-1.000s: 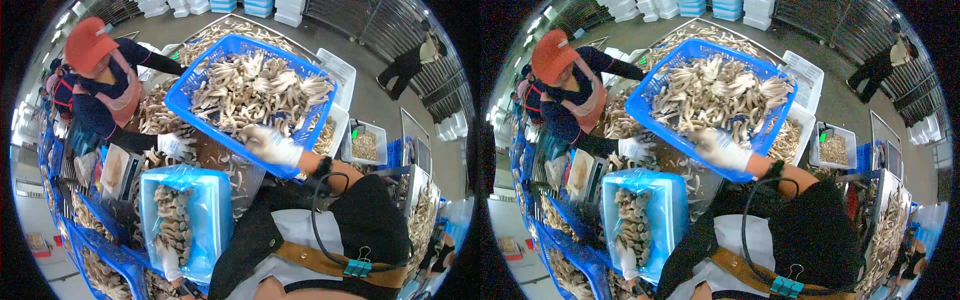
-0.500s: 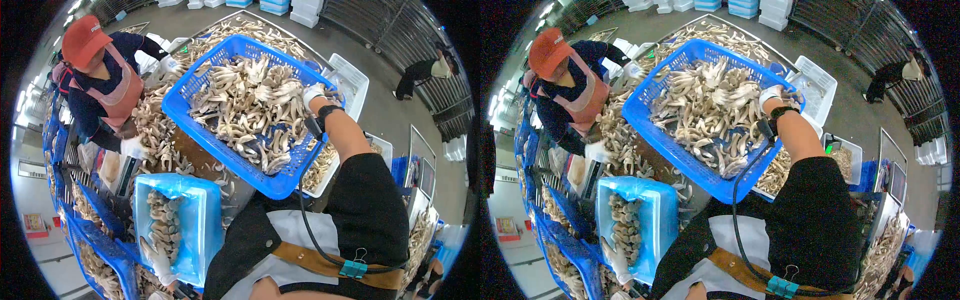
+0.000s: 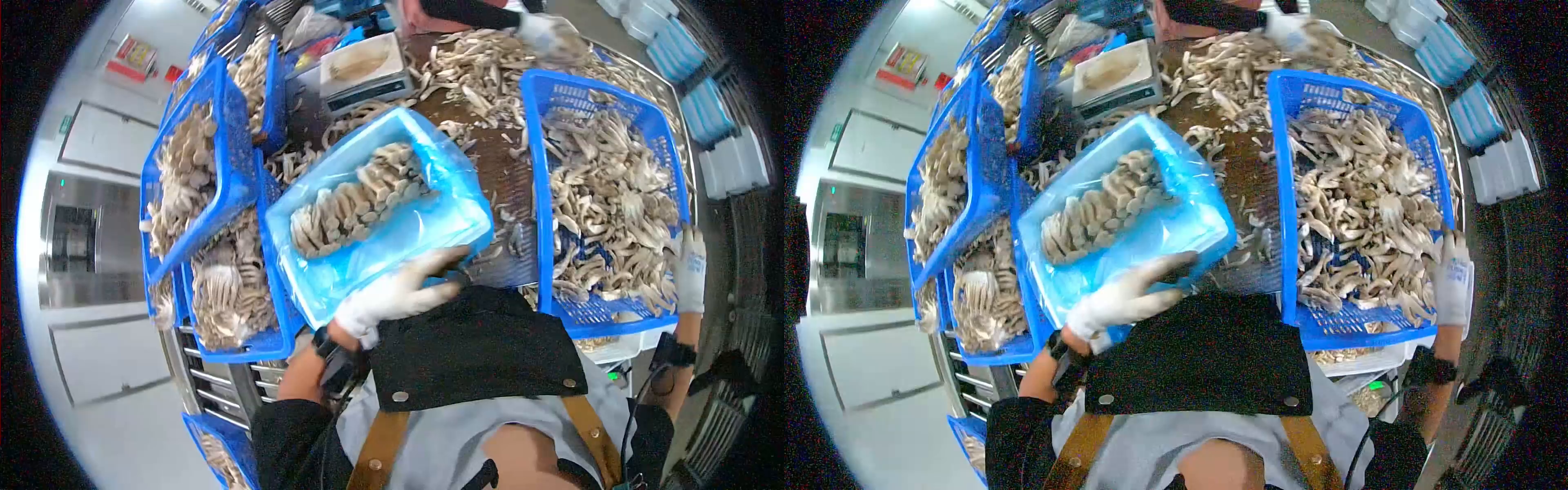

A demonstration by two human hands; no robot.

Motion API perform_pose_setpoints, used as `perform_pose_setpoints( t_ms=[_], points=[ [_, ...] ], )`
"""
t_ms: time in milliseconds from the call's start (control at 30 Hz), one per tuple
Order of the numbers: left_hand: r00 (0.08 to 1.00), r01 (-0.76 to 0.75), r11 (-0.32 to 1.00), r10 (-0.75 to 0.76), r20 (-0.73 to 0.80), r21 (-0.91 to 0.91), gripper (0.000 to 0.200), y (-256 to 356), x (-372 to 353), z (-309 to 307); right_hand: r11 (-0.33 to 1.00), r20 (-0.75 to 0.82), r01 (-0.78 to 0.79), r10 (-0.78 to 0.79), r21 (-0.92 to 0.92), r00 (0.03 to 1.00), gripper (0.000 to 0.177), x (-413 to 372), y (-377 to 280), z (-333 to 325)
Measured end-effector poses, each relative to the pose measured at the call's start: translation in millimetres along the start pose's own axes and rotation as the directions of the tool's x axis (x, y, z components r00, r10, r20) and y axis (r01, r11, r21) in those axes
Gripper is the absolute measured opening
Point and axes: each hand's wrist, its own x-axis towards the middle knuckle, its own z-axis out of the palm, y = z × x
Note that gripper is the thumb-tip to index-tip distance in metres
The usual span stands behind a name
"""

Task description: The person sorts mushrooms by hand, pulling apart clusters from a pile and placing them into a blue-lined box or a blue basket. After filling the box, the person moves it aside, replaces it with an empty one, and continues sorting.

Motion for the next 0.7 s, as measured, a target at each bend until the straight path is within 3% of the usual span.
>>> perform_pose_setpoints(
  t_ms=[33,67,100,133,167,200,233,267,300,333,367,433,467,633,667,700],
  points=[
    [0.99,-0.114,0.984,0.102,0.097,0.137,0.057,-0.8,16.2,1.1,0.995,-0.116,0.081,-0.074,0.057,0.99,0.068,3.7,-16.9,-12.0],
    [0.989,-0.119,0.99,0.112,0.097,0.069,0.054,5.5,32.7,5.7,0.973,-0.188,0.23,-0.23,-0.021,0.955,0.069,11.2,-39.7,-25.1],
    [0.988,0.003,0.96,0.04,0.147,-0.281,0.055,2.2,50.1,14.5,0.925,-0.247,0.365,-0.381,-0.107,0.891,0.07,20.4,-68.0,-38.6],
    [0.979,0.052,0.915,0.032,0.201,-0.401,0.056,3.3,67.7,16.3,0.889,-0.229,0.436,-0.457,-0.138,0.859,0.063,24.1,-106.3,-55.0],
    [0.947,0.287,0.639,-0.078,0.311,-0.714,0.066,16.5,80.7,22.5,0.895,-0.213,0.445,-0.43,0.027,0.877,0.055,28.1,-132.8,-51.8],
    [0.965,0.236,0.493,-0.02,0.26,-0.837,0.074,4.5,95.7,41.3,0.879,-0.196,0.437,-0.402,0.191,0.894,0.046,32.2,-159.3,-48.5],
    [0.956,0.251,0.44,0.029,0.293,-0.862,0.075,8.6,99.8,39.9,0.803,-0.229,0.546,-0.499,0.238,0.835,0.035,33.8,-185.7,-54.8],
    [0.943,0.27,0.386,0.081,0.323,-0.882,0.076,15.7,103.9,33.7,0.712,-0.259,0.644,-0.59,0.28,0.765,0.025,35.5,-212.0,-61.1],
    [0.926,0.293,0.332,0.137,0.353,-0.897,0.076,20.3,109.7,31.3,0.497,-0.285,0.868,-0.832,0.0,0.476,0.013,33.8,-247.7,-93.9],
    [0.936,0.23,0.268,0.204,0.288,-0.936,0.074,2.0,122.7,43.7,0.421,-0.247,0.907,-0.881,-0.016,0.404,0.011,31.1,-270.1,-98.1],
    [0.952,0.198,0.255,0.18,0.248,-0.947,0.07,-6.5,122.6,42.0,0.344,-0.206,0.939,-0.921,-0.029,0.331,0.008,29.9,-283.5,-93.9],
    [0.978,0.132,0.231,0.131,0.165,-0.964,0.063,-15.8,118.2,32.9,0.333,-0.304,0.942,-0.902,-0.045,0.305,0.014,28.9,-288.2,-76.8],
    [0.984,0.114,0.135,0.119,0.131,-0.984,0.062,-9.9,109.4,30.9,0.339,-0.292,0.94,-0.904,-0.04,0.314,0.018,28.0,-292.7,-80.0],
    [0.982,-0.083,0.112,0.178,-0.062,-0.99,0.068,-31.7,100.3,15.1,0.275,-0.493,0.952,-0.815,0.133,0.304,0.017,40.8,-315.2,-93.3],
    [0.967,-0.081,0.013,0.242,-0.075,-0.997,0.069,-32.0,104.1,13.2,0.316,-0.413,0.931,-0.835,0.185,0.365,0.015,48.5,-320.9,-115.3],
    [0.966,-0.044,-0.157,0.244,-0.082,-0.987,0.073,-28.8,105.0,8.8,0.327,-0.35,0.892,-0.833,0.313,0.429,0.03,55.0,-305.6,-110.9]
  ],
)
